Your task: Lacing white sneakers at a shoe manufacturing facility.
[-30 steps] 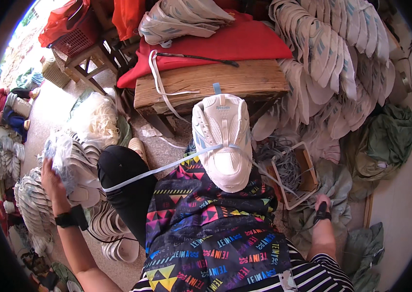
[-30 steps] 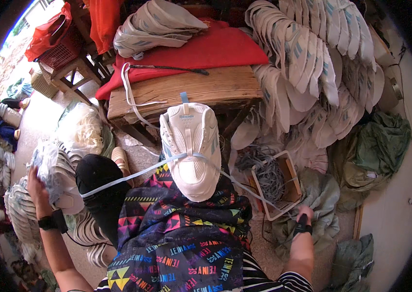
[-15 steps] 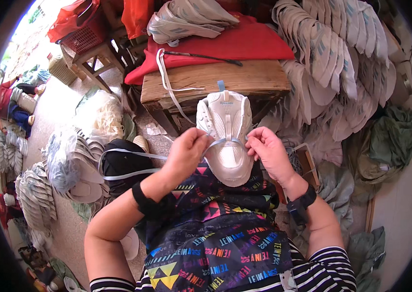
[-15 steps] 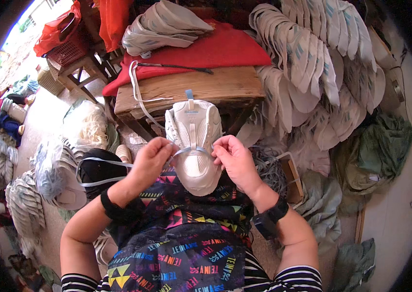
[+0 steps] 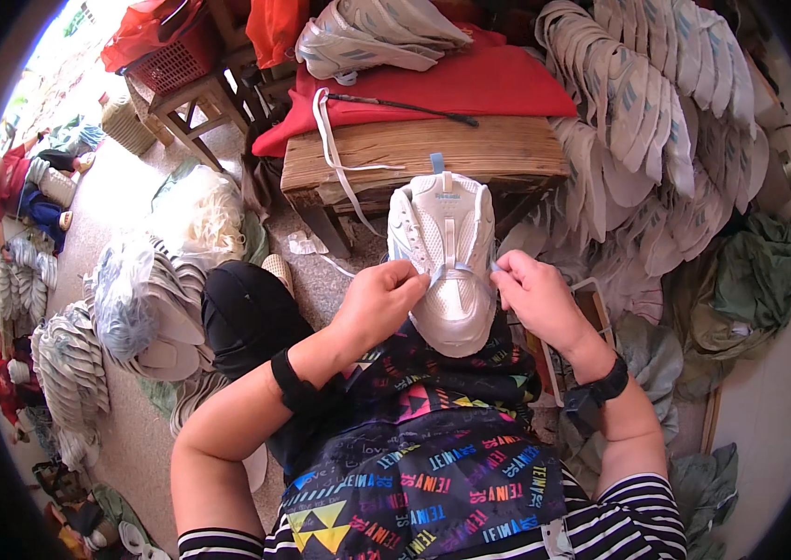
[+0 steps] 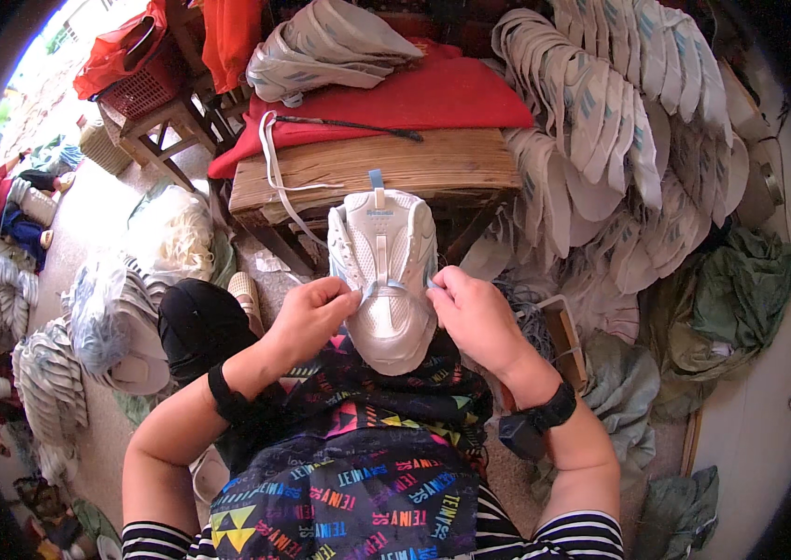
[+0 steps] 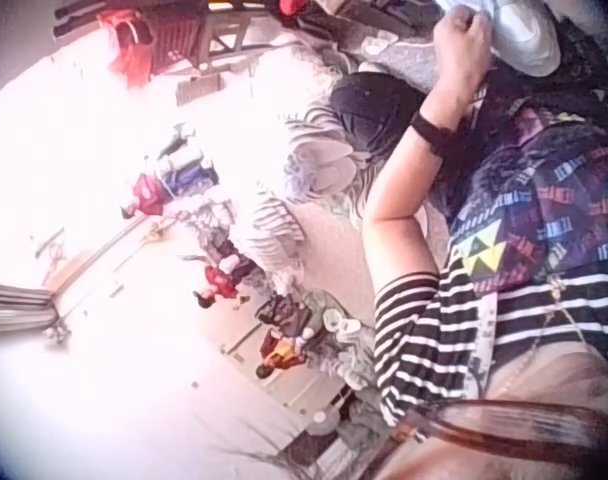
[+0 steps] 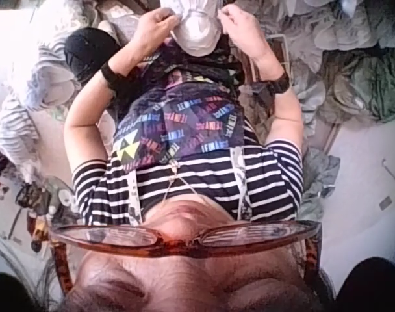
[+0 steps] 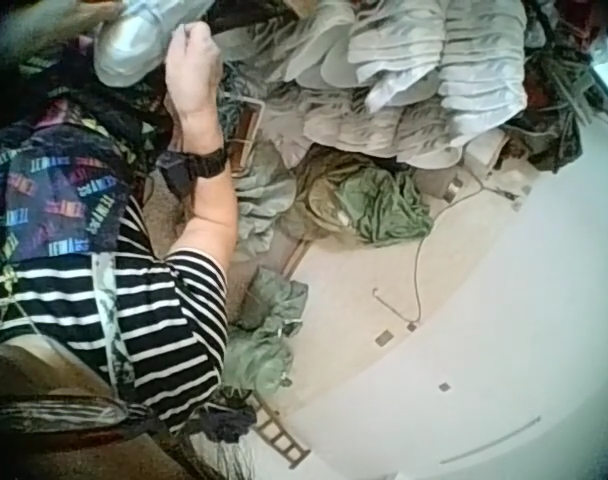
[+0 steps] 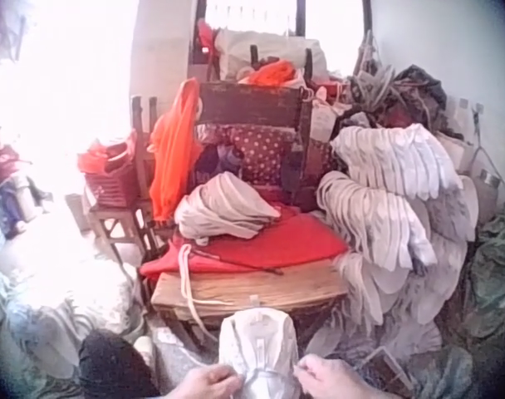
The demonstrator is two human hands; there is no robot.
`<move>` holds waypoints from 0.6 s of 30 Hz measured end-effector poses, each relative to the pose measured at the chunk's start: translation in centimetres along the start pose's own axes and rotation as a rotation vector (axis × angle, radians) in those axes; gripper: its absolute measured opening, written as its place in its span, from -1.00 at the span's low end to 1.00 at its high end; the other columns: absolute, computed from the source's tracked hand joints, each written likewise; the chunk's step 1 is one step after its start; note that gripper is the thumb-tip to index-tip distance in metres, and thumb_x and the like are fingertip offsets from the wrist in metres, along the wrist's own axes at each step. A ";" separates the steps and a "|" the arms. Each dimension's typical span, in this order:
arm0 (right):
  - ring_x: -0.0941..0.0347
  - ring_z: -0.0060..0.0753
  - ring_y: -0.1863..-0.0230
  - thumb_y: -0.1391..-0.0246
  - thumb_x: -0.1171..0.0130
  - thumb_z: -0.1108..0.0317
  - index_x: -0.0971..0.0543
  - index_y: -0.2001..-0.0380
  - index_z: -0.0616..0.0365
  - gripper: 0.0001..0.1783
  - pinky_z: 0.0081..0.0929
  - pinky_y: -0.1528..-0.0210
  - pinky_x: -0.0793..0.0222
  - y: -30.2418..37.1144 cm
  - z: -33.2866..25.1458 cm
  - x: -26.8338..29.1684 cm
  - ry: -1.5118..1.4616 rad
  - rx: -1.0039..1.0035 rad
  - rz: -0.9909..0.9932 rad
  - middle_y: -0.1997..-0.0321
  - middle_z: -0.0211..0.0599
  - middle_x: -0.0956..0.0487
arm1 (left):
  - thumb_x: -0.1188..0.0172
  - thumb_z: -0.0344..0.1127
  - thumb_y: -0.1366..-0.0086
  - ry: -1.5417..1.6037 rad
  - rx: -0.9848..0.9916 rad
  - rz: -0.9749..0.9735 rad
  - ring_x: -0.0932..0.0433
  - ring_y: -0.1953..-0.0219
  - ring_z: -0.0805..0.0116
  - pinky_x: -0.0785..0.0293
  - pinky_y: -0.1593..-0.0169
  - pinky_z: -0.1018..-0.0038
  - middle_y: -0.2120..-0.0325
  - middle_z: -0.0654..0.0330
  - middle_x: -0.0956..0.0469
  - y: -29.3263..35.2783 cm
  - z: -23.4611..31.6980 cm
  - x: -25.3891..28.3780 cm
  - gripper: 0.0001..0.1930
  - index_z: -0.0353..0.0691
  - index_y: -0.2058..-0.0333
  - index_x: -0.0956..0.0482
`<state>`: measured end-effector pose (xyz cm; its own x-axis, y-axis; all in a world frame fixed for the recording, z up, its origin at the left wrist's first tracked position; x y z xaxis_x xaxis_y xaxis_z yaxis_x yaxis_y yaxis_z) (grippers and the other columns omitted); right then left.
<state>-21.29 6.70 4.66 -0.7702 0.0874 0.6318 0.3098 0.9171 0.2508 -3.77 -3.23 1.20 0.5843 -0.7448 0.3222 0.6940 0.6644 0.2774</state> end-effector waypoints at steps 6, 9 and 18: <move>-0.41 -0.62 0.52 -0.24 -0.09 0.34 -0.48 0.28 0.23 -0.84 -0.53 0.43 -0.36 0.1 -0.9 -0.8 -0.365 0.068 0.027 0.57 -0.41 -0.49 | -0.09 -0.24 -0.33 0.459 0.193 -0.131 -0.24 0.58 0.68 -0.13 0.52 0.68 0.62 0.43 -0.37 -0.3 -0.6 -1.5 -0.78 -0.21 0.47 -0.52; -0.33 -0.78 0.47 -0.30 -0.03 0.33 -0.50 0.21 0.20 -0.84 -0.70 0.41 -0.30 0.3 -0.6 -1.6 -0.382 -0.018 -0.066 0.50 -0.55 -0.47 | -0.09 -0.24 -0.33 0.444 0.188 -0.081 -0.23 0.56 0.70 -0.12 0.51 0.68 0.61 0.44 -0.38 -0.4 -0.6 -1.5 -0.79 -0.21 0.43 -0.53; -0.30 -0.78 0.47 -0.26 -0.10 0.32 -0.52 0.32 0.25 -0.81 -0.66 0.42 -0.30 0.1 0.0 -1.4 -0.445 0.001 -0.024 0.51 -0.55 -0.49 | -0.12 -0.26 -0.29 -0.371 -0.175 -0.068 -0.50 0.51 0.15 -0.45 0.33 0.38 0.61 0.25 -0.41 -1.0 3.9 0.1 -0.76 -0.34 0.44 -0.53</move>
<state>-20.18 6.64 3.75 -0.9421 0.2252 0.2486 0.2889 0.9213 0.2604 -5.99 -3.73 4.47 0.3657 -0.6926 0.6218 0.8056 0.5701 0.1612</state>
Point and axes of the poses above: each hand's wrist, its own y-axis away from the middle knuckle, its own x-axis out of the back of the hand, z = x × y, the point moved 9 cm from there along -y, towards the middle knuckle
